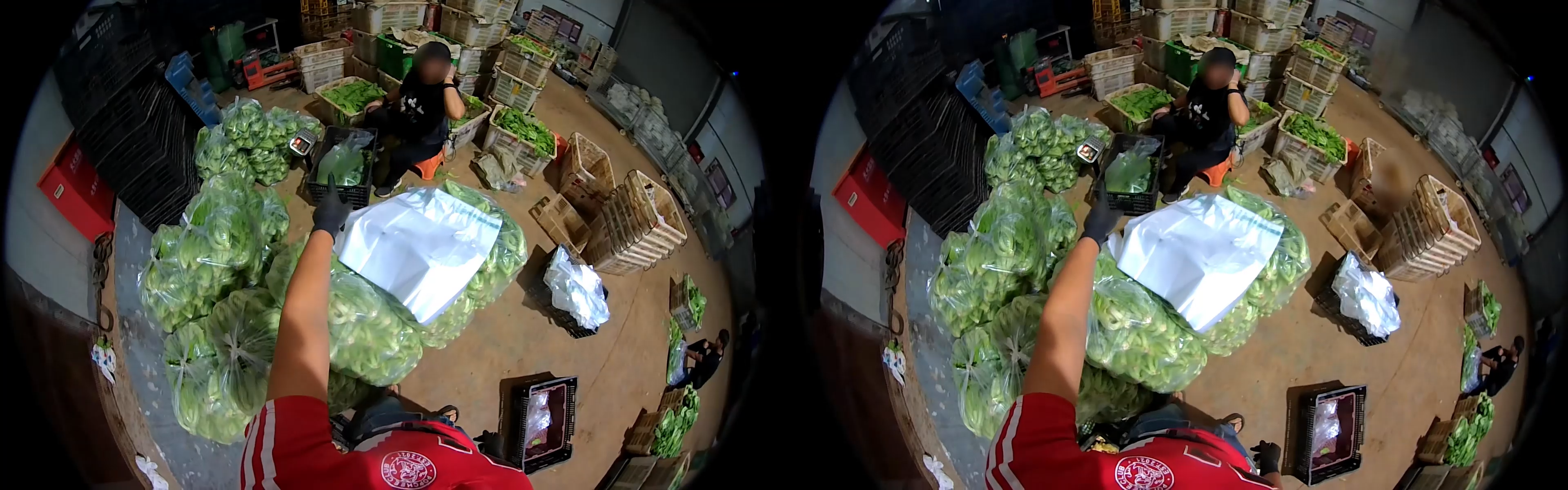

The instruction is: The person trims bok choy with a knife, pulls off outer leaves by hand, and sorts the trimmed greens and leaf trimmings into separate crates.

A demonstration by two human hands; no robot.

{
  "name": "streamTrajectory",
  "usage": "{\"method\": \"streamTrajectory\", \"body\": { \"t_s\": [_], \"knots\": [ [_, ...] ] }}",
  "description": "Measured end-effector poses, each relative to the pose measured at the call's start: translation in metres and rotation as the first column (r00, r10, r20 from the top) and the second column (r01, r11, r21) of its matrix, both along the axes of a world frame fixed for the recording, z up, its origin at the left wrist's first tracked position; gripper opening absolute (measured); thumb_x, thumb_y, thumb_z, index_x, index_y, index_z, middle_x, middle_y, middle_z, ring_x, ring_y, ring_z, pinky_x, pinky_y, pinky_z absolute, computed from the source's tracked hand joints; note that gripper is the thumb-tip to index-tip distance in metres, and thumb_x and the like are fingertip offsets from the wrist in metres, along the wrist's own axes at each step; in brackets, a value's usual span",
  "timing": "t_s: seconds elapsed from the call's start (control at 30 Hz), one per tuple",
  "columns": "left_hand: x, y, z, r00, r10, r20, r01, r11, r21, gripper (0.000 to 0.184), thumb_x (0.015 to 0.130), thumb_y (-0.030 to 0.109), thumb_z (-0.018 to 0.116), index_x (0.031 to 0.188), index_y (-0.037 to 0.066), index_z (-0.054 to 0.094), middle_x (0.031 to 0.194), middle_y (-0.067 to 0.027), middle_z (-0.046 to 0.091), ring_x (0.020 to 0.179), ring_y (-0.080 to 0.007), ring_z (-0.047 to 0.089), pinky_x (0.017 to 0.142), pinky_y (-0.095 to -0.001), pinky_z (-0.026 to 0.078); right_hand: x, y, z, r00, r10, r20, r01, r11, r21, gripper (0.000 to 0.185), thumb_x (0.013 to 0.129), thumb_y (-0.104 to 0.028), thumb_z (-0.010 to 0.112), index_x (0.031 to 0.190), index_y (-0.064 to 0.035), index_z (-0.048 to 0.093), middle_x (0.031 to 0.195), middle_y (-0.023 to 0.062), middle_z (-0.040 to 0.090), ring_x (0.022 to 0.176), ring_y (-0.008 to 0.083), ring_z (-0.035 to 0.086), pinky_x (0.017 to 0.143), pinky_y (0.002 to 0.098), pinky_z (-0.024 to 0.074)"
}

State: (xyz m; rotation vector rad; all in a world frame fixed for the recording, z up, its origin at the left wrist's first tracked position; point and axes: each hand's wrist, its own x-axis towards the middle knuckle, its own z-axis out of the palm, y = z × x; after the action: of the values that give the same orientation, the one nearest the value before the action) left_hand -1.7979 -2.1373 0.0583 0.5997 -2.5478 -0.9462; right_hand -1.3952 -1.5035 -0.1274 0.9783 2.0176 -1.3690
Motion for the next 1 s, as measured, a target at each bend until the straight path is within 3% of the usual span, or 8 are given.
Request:
{"method": "streamTrajectory", "body": {
  "t_s": [0.2,0.33,0.57,0.63,0.73,0.77,0.93,1.0],
  "knots": [
    [0.012,0.032,-0.118,0.864,-0.503,-0.021,0.503,0.864,0.004,0.06,0.072,0.037,0.071,0.114,0.001,0.05,0.083,-0.016,0.064,0.077,-0.0281,0.062,0.072,-0.0346,0.049,-0.014,0.001,-0.025,0.997,-0.03,-0.071,0.026,0.998,-0.058,0.026,0.083,-0.019,0.052,0.07,0.0035,0.054,0.069,0.0183,0.065,0.037,0.0208,0.051,0.036,0.0334,0.0419],
    [0.13,0.117,-0.101,0.869,-0.486,-0.095,0.384,0.541,0.748,0.042,0.079,0.022,0.067,0.112,0.001,0.053,0.093,-0.0105,0.063,0.083,-0.0163,0.059,0.077,-0.0284,0.046,-0.02,-0.002,-0.024,0.996,0.004,-0.085,-0.011,0.997,-0.079,0.029,0.082,-0.02,0.054,0.067,0.0034,0.055,0.066,0.0173,0.065,0.037,0.0194,0.051,0.036,0.033,0.0415],
    [0.267,0.175,-0.12,0.913,-0.394,0.104,-0.032,0.186,0.982,0.064,0.083,0.016,0.062,0.136,0.005,0.028,0.108,-0.0126,0.059,0.094,-0.0183,0.059,0.077,-0.0277,0.048,-0.016,-0.019,0.014,0.992,0.125,0.019,-0.126,0.989,0.071,0.027,0.081,-0.02,0.052,0.067,0.0022,0.059,0.064,0.014,0.065,0.039,0.0194,0.053,0.037,0.0324,0.0436],
    [0.246,0.156,-0.12,0.976,-0.209,-0.059,0.114,0.266,0.957,0.069,0.083,0.009,0.06,0.138,0.005,0.02,0.1,-0.0117,0.061,0.084,-0.0171,0.06,0.071,-0.0273,0.049,-0.009,-0.004,-0.007,0.92,0.334,-0.204,-0.322,0.942,0.089,0.027,0.079,-0.019,0.052,0.065,0.0035,0.058,0.065,0.0148,0.065,0.039,0.0203,0.054,0.038,0.0332,0.0441],
    [0.195,0.091,-0.151,0.958,-0.126,-0.257,0.285,0.51,0.812,0.08,0.081,0.002,0.059,0.142,0.007,0.008,0.095,-0.0126,0.062,0.075,-0.0156,0.059,0.066,-0.0271,0.049,-0.019,0.0,-0.008,0.993,0.109,0.052,-0.111,0.993,0.037,0.029,0.08,-0.019,0.053,0.067,0.0069,0.056,0.068,0.0159,0.066,0.039,0.0211,0.054,0.038,0.0333,0.0441],
    [0.176,0.079,-0.124,0.968,0.0,-0.252,0.232,0.393,0.89,0.085,0.078,0.001,0.062,0.142,0.009,0.007,0.094,-0.0142,0.061,0.071,-0.0162,0.057,0.063,-0.028,0.049,-0.021,0.002,-0.009,0.994,0.102,0.038,-0.103,0.994,0.04,0.027,0.081,-0.02,0.052,0.071,0.0037,0.06,0.068,0.0149,0.066,0.04,0.0194,0.052,0.039,0.0326,0.0436],
    [0.076,0.007,-0.105,0.997,0.008,0.079,-0.059,0.74,0.67,0.093,0.075,0.015,0.069,0.143,0.013,0.005,0.092,-0.0163,0.062,0.074,-0.0226,0.062,0.055,-0.0339,0.047,-0.038,-0.006,-0.005,0.992,0.093,-0.08,-0.09,0.995,0.04,0.028,0.084,-0.018,0.051,0.071,0.0035,0.062,0.067,0.0142,0.066,0.039,0.0187,0.052,0.038,0.0316,0.0441],
    [0.049,-0.023,-0.132,0.999,0.023,0.026,-0.028,0.97,0.242,0.098,0.072,0.019,0.072,0.142,0.009,0.004,0.099,-0.0213,0.06,0.087,-0.0313,0.06,0.07,-0.0385,0.047,-0.045,-0.003,-0.009,0.994,0.085,-0.062,-0.084,0.996,0.008,0.024,0.082,-0.017,0.053,0.072,0.003,0.059,0.066,0.0137,0.066,0.038,0.0186,0.052,0.037,0.0313,0.0434]
  ]
}}
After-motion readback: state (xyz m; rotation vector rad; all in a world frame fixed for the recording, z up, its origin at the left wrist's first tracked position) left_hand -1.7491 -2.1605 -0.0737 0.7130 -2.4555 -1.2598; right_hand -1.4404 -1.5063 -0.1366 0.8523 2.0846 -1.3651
